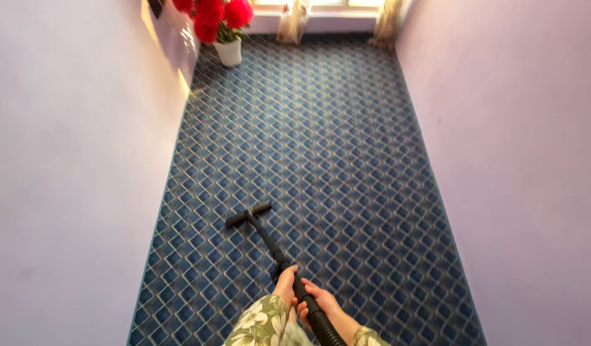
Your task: The person vacuums a carpeted floor using a vacuum cleaner head attached to a hose, moving it back and forth across the blue patterned surface.
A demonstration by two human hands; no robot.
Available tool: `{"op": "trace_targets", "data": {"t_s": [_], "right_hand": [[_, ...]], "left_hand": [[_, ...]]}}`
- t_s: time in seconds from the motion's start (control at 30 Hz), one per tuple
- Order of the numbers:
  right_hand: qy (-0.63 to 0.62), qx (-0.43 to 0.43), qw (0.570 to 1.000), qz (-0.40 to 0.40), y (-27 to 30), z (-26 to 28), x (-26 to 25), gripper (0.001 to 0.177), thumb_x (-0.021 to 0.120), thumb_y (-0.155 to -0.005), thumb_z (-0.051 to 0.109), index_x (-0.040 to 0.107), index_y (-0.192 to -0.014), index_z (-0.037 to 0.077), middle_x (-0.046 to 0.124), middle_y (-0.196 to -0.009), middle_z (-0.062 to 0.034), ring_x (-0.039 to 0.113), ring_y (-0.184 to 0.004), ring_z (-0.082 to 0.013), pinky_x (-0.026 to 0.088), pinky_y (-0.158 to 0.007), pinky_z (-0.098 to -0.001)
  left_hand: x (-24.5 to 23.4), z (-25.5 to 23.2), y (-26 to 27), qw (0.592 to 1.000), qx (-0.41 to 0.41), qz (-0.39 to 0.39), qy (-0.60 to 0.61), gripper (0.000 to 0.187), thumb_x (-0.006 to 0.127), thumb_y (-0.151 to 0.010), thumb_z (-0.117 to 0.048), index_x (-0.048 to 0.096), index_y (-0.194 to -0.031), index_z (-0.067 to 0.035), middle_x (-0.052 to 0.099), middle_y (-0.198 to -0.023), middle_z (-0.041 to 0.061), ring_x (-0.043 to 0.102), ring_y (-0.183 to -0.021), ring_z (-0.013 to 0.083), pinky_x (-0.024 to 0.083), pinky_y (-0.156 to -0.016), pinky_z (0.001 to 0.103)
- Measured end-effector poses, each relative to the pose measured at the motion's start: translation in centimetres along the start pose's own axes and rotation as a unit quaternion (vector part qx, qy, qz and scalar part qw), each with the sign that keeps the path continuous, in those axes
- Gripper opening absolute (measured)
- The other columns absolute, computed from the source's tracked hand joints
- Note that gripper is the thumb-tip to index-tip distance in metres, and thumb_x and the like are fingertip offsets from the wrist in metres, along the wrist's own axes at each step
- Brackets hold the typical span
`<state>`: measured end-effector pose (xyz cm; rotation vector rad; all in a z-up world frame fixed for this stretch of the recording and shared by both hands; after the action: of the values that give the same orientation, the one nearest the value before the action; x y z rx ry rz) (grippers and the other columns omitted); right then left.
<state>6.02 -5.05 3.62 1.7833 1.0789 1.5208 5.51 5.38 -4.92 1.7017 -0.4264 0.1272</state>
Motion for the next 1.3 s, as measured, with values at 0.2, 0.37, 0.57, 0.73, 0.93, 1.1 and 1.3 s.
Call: {"op": "trace_targets", "data": {"t_s": [0.2, 0.37, 0.57, 0.73, 0.93, 1.1, 1.3], "right_hand": [[0.034, -0.024, 0.999, 0.001, 2.2, -0.9, -2.8, 0.037, 0.046, -0.107, 0.031, 0.053, -0.143, 0.038, 0.064, -0.093, -0.0220, 0.057, -0.058, -0.0222, 0.053, -0.048, -0.0349], [0.013, -0.057, 0.998, 0.024, 6.6, 0.5, -7.0, 0.036, 0.046, -0.107, 0.030, 0.053, -0.142, 0.035, 0.064, -0.093, -0.0223, 0.057, -0.058, -0.0212, 0.053, -0.047, -0.0332], [0.004, -0.117, 0.993, 0.008, 13.2, 1.0, -14.2, 0.037, 0.046, -0.106, 0.029, 0.052, -0.141, 0.037, 0.063, -0.092, -0.0217, 0.055, -0.056, -0.0208, 0.051, -0.046, -0.0335], [-0.023, -0.143, 0.989, -0.036, 17.9, -0.4, -18.7, 0.033, 0.046, -0.106, 0.028, 0.053, -0.138, 0.035, 0.062, -0.091, -0.0204, 0.055, -0.056, -0.0208, 0.051, -0.045, -0.0339], [-0.024, -0.112, 0.993, -0.037, 18.9, -2.2, -18.2, 0.033, 0.045, -0.106, 0.027, 0.050, -0.138, 0.035, 0.061, -0.092, -0.0207, 0.055, -0.057, -0.0212, 0.050, -0.045, -0.0330], [-0.022, -0.117, 0.992, -0.035, 19.2, -0.2, -16.8, 0.037, 0.044, -0.107, 0.027, 0.049, -0.142, 0.037, 0.061, -0.092, -0.0203, 0.055, -0.056, -0.0203, 0.050, -0.045, -0.0324], [-0.011, -0.113, 0.993, -0.033, 17.9, 3.0, -15.2, 0.038, 0.043, -0.107, 0.029, 0.051, -0.143, 0.037, 0.063, -0.092, -0.0196, 0.055, -0.056, -0.0198, 0.051, -0.044, -0.0323]], "left_hand": [[0.0, 3.5, 1.5, 1.000, 0.016, -0.022, -0.011, 0.039, 0.069, -0.091, -0.042, 0.058, -0.092, -0.004, 0.062, -0.081, 0.012, 0.058, -0.077, 0.0265, 0.049, -0.077, 0.045], [4.1, 8.6, 1.3, 1.000, 0.031, 0.000, 0.007, 0.034, 0.071, -0.091, -0.038, 0.054, -0.093, -0.008, 0.059, -0.083, 0.010, 0.056, -0.079, 0.0239, 0.049, -0.078, 0.044], [9.7, 18.1, 1.8, 0.995, -0.020, 0.079, -0.057, 0.038, 0.072, -0.091, -0.040, 0.055, -0.089, -0.006, 0.060, -0.074, 0.010, 0.056, -0.069, 0.0258, 0.050, -0.070, 0.044], [10.6, 25.4, 2.3, 0.990, -0.093, 0.079, -0.070, 0.039, 0.070, -0.092, -0.045, 0.052, -0.087, -0.011, 0.061, -0.072, 0.007, 0.057, -0.068, 0.0250, 0.050, -0.071, 0.043], [9.2, 26.5, 3.1, 0.981, -0.142, 0.079, -0.105, 0.039, 0.070, -0.090, -0.046, 0.052, -0.084, -0.012, 0.060, -0.069, 0.006, 0.056, -0.067, 0.0262, 0.050, -0.070, 0.043], [10.7, 24.7, 1.9, 0.986, -0.112, 0.076, -0.094, 0.036, 0.070, -0.091, -0.043, 0.053, -0.084, -0.012, 0.059, -0.068, 0.006, 0.056, -0.067, 0.0263, 0.051, -0.071, 0.045], [12.2, 21.6, 0.0, 0.992, -0.082, 0.043, -0.080, 0.038, 0.072, -0.093, -0.038, 0.053, -0.097, -0.005, 0.062, -0.079, 0.009, 0.057, -0.073, 0.0261, 0.052, -0.073, 0.044]]}}
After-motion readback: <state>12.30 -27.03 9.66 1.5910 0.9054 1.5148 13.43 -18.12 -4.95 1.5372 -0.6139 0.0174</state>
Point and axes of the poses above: each hand's wrist, its own y-axis away from the middle knuckle, its own x-axis out of the palm, z = x × y, the point moved 8 cm from there along -y, towards the middle knuckle
